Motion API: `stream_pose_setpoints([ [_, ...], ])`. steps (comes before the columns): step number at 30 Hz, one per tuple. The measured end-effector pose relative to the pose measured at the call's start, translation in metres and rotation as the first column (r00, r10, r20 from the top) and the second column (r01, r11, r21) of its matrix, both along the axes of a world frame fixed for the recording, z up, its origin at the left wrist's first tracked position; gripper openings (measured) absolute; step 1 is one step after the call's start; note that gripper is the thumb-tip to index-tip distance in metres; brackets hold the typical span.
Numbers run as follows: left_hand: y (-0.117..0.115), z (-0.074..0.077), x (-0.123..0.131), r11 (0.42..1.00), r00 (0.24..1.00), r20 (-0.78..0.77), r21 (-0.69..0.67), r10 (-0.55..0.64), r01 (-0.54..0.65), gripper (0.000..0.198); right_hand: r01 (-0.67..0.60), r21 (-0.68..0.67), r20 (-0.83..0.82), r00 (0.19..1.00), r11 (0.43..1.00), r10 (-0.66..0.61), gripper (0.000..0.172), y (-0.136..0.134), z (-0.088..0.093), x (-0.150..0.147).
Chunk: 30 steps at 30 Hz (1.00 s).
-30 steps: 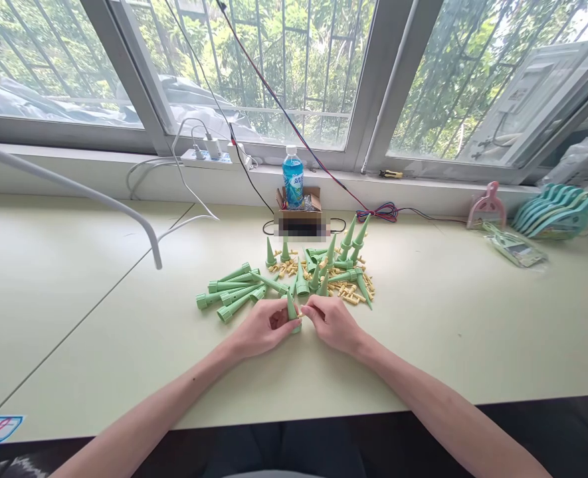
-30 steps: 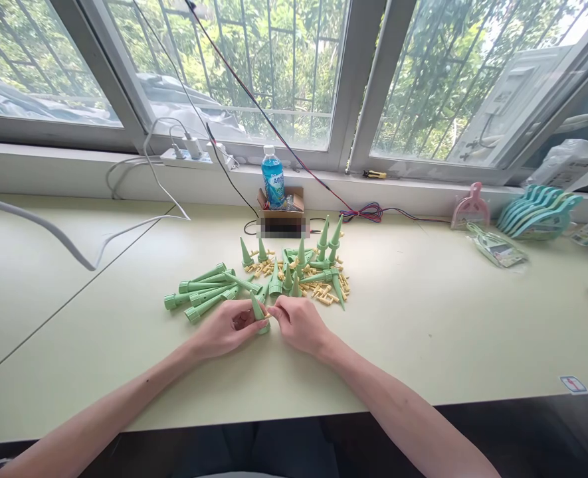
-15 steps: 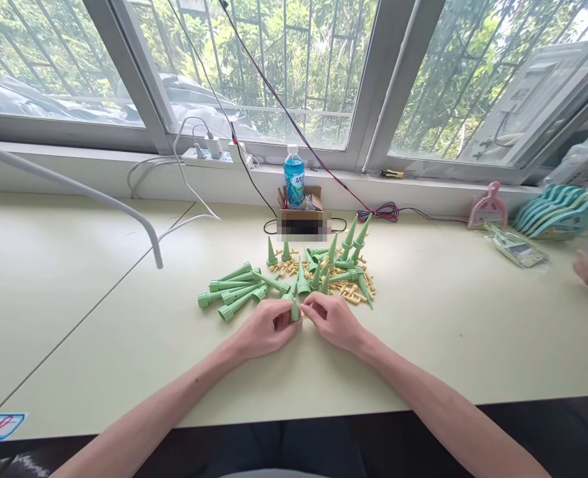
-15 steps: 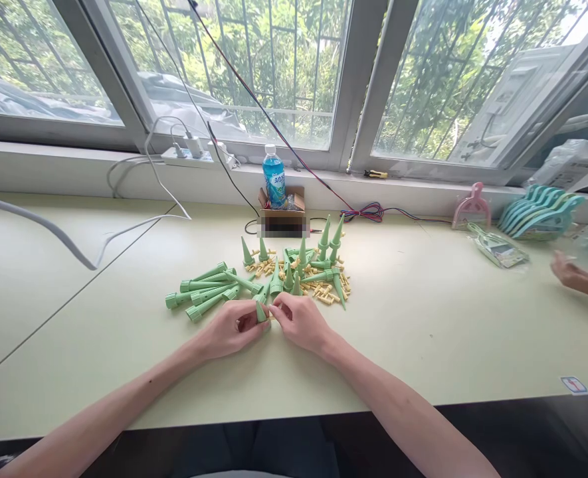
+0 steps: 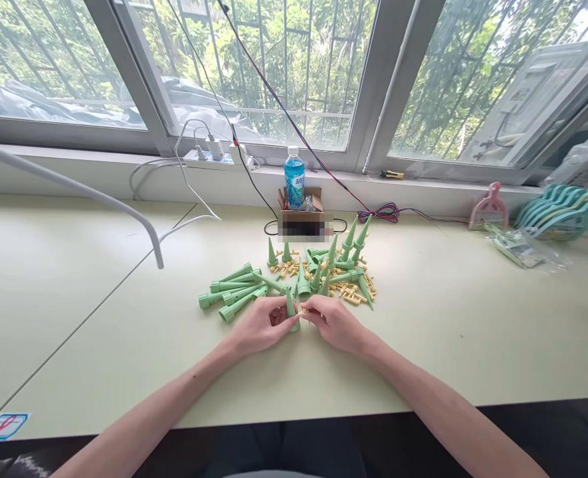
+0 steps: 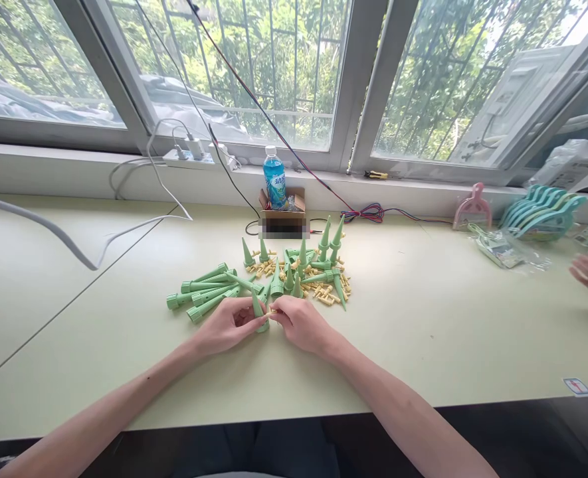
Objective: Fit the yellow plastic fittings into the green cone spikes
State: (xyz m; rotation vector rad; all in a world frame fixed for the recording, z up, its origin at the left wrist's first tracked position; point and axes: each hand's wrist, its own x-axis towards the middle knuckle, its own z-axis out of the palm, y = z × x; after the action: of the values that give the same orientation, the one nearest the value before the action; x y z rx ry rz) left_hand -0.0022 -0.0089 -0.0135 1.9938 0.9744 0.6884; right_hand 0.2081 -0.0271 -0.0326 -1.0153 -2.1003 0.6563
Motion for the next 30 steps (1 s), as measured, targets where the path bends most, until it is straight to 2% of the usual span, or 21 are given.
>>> stream_pose_setpoints([
  [4, 0.000, -0.002, 0.000, 0.995, 0.999, -0.052, 0.103, 0.000, 0.006, 0.019, -0.014, 0.013, 0.077, 0.997, 1.000, 0.013, 0.017, 0.001, -0.002, 0.001],
  [11, 0.002, -0.005, -0.003, 0.978, 0.997, -0.068, 0.200, -0.042, 0.054, 0.015, -0.032, 0.041, 0.177, 0.984, 0.999, 0.024, 0.023, 0.001, -0.003, 0.001],
  [14, 0.002, -0.007, -0.004, 0.970, 0.998, -0.049, 0.238, -0.050, 0.060, 0.012, -0.024, 0.018, 0.166, 0.986, 1.000, 0.021, 0.028, 0.001, -0.003, 0.000],
  [18, 0.003, -0.010, -0.004, 0.961, 0.998, -0.021, 0.271, -0.061, 0.064, 0.012, -0.019, -0.075, 0.095, 0.995, 0.997, 0.026, 0.030, 0.000, -0.001, 0.000],
  [24, 0.003, -0.010, -0.004, 0.961, 0.997, -0.005, 0.265, -0.081, 0.080, 0.014, -0.016, -0.122, 0.052, 0.998, 0.992, 0.022, 0.038, 0.000, -0.001, -0.001],
  [30, 0.002, -0.006, -0.001, 0.994, 0.995, 0.089, 0.103, -0.034, 0.025, 0.021, 0.025, -0.097, 0.026, 0.999, 0.995, -0.023, 0.037, -0.001, 0.003, -0.003],
])
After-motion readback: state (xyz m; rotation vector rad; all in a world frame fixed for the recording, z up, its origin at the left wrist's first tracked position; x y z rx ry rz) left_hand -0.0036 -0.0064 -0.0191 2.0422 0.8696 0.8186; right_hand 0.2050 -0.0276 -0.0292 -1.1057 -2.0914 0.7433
